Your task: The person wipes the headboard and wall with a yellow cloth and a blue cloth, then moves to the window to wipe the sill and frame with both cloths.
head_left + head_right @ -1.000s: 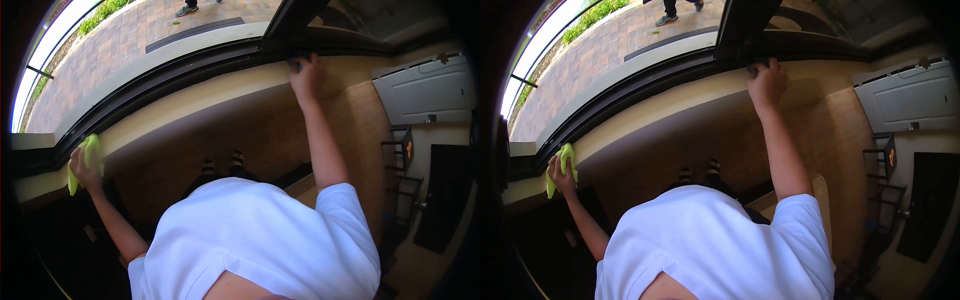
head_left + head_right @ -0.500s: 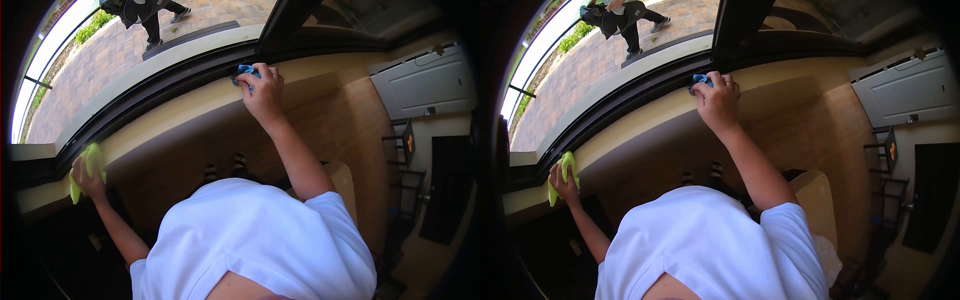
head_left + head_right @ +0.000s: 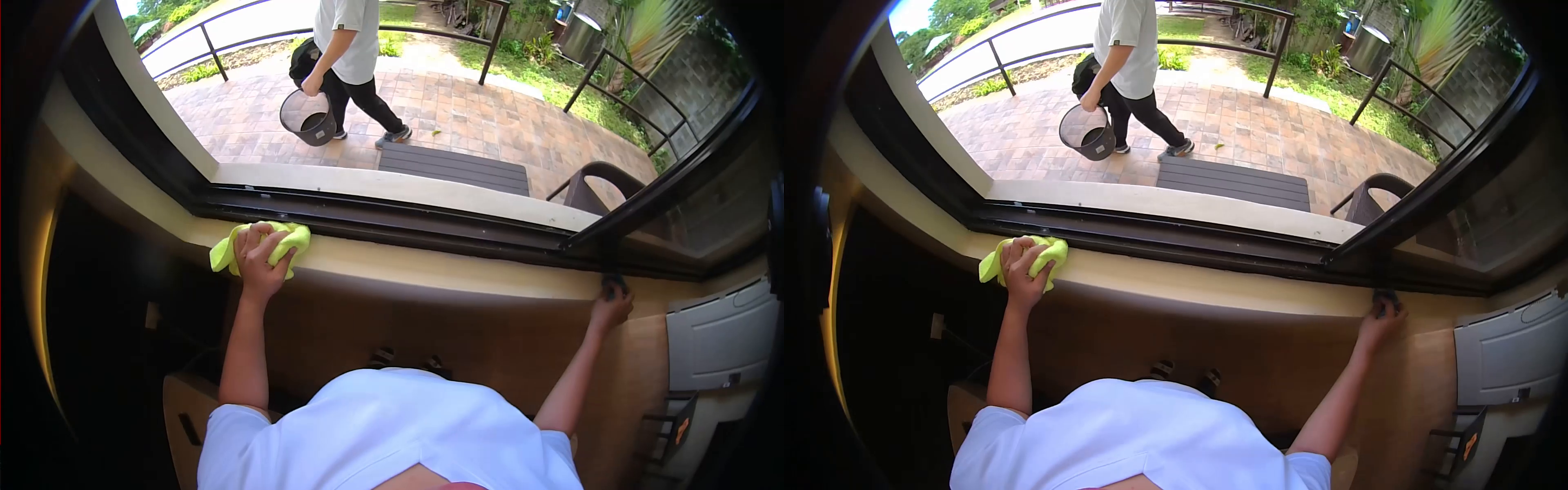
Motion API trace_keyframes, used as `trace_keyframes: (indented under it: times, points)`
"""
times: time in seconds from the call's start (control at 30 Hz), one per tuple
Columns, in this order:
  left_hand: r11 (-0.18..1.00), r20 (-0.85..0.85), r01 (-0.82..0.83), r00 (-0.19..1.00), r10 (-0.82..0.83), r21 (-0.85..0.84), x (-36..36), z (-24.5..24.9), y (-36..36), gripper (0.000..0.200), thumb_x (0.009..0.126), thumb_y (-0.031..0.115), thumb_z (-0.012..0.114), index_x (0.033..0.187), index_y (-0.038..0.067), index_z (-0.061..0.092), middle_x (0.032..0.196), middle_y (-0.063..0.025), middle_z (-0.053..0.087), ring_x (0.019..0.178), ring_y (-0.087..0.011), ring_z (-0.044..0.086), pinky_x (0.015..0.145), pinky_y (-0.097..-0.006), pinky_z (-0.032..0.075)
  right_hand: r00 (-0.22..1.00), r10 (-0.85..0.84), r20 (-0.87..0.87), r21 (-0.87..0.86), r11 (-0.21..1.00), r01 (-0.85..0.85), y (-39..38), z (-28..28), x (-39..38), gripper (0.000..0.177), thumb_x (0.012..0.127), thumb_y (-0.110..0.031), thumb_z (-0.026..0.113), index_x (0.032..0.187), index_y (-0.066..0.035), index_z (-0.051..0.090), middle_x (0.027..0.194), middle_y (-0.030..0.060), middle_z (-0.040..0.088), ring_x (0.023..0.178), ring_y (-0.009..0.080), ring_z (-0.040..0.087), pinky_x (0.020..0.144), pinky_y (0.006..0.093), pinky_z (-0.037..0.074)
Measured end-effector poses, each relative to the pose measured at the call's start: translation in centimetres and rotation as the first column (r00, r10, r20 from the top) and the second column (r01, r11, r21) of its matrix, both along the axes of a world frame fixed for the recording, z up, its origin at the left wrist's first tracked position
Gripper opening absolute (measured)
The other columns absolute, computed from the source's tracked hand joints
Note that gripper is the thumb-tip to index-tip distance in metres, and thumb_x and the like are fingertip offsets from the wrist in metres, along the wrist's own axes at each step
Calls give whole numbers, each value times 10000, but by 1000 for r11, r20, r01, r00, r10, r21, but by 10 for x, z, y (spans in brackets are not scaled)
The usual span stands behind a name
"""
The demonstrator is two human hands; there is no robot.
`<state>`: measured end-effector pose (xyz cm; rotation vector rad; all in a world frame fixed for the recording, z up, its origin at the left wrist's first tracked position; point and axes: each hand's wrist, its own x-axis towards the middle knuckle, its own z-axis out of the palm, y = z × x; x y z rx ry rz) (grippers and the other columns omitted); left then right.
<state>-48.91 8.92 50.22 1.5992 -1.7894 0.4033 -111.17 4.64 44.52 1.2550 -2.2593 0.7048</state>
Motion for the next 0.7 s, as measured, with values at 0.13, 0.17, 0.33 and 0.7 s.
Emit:
trace_keyframes:
  times: [0.13,0.17,0.33,0.7]
  points:
    - [1000,-31,13,999,-13,3,4,-3,-1,255,621,198,737,859,126,676,867,-41,546,827,-250,470,772,-365,358,1000,-16,19,45,999,15,1,7,1,114,769,-189,639,864,-149,687,1047,114,554,957,329,544,781,423,462]
    - [1000,-38,13,999,-13,-1,3,-3,-4,255,622,198,737,860,128,676,869,-40,546,828,-250,471,773,-366,357,1000,4,15,33,999,-4,0,10,1,112,766,-184,641,860,-143,687,1044,118,556,953,335,546,779,427,461]
    - [1000,-17,18,1000,-18,13,2,1,0,255,621,176,729,858,99,672,878,-59,548,828,-260,466,763,-365,364,992,79,97,-62,995,-73,-7,-2,5,81,727,-113,663,805,-94,674,1019,138,563,916,356,551,774,436,444]
    - [996,17,-48,999,47,69,-16,3,2,246,658,212,709,879,108,680,891,-49,546,834,-249,472,797,-367,345,753,644,136,-259,756,-600,17,15,69,112,719,-39,656,820,-86,663,907,117,511,873,328,482,727,416,409]
